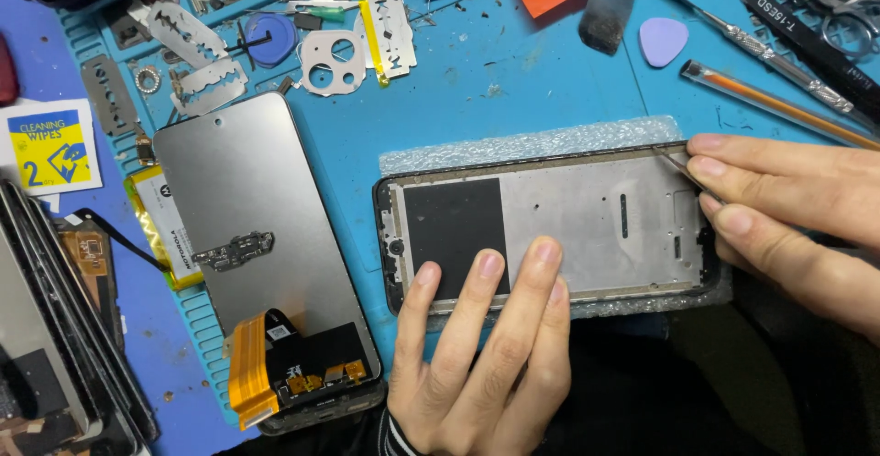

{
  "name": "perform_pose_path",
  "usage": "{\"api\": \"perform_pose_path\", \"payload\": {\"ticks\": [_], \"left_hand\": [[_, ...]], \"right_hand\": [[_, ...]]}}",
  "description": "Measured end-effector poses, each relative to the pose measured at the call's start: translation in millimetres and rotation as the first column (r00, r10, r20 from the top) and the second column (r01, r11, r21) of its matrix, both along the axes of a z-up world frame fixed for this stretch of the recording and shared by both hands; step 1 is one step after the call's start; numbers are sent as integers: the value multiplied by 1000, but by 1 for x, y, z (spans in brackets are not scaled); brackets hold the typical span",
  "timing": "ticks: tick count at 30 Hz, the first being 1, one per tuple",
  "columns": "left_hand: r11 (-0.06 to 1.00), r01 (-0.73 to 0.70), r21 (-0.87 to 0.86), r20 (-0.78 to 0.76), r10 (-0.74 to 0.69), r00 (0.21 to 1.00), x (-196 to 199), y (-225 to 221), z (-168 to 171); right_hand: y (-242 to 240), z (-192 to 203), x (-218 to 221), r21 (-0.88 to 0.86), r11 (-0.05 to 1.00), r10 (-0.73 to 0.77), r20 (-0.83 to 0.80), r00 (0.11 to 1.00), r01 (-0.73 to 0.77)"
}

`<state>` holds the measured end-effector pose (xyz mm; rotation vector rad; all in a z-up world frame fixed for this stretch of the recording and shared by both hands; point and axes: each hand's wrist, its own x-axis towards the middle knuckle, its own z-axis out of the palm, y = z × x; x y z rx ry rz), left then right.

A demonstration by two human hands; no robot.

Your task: The person works on a disassembled smartphone at a repair bench. They hold the phone frame steady with one hand while using a thin blade to scrape old adhesive and residue from the frame edge, then wipe the surface with a cloth.

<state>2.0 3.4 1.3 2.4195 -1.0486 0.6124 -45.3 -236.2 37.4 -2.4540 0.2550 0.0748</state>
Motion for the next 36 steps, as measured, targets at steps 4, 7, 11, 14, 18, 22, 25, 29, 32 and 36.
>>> {"api": "perform_pose_path", "payload": {"ticks": [4,7,11,14,18,22,25,29,32,36], "left_hand": [[1000,-5,-26,27,6,1000,3,-1,-3],[1000,0,-14,100,1,995,6,1,-4],[999,13,-33,116,-9,993,7,2,-6],[1000,10,-16,69,-9,998,3,2,-2],[1000,-10,-17,54,11,998,2,-2,-1],[1000,-17,-13,-24,17,1000,-2,-2,0],[1000,-8,6,-7,8,1000,-1,-1,0],[1000,-3,7,46,3,999,3,0,-3],[1000,1,3,57,-1,998,2,0,-3],[1000,2,3,8,-2,1000,0,0,-1]], "right_hand": [[-3,-3,-4,-31,999,26,4,1000,-26],[-14,-17,-13,50,992,-114,-61,992,117],[-109,-115,-53,-191,958,262,293,919,-212],[-59,-64,-44,-222,933,347,344,873,-284],[-2,-6,-13,86,971,-213,-97,972,221],[-13,-18,-19,-138,974,205,210,956,-179],[-8,-11,-11,34,993,-115,-18,993,116],[-2,-6,-7,74,980,-178,-73,981,183],[0,-5,-6,105,966,-223,-109,969,235],[0,2,-3,19,997,-73,-38,997,73]]}}
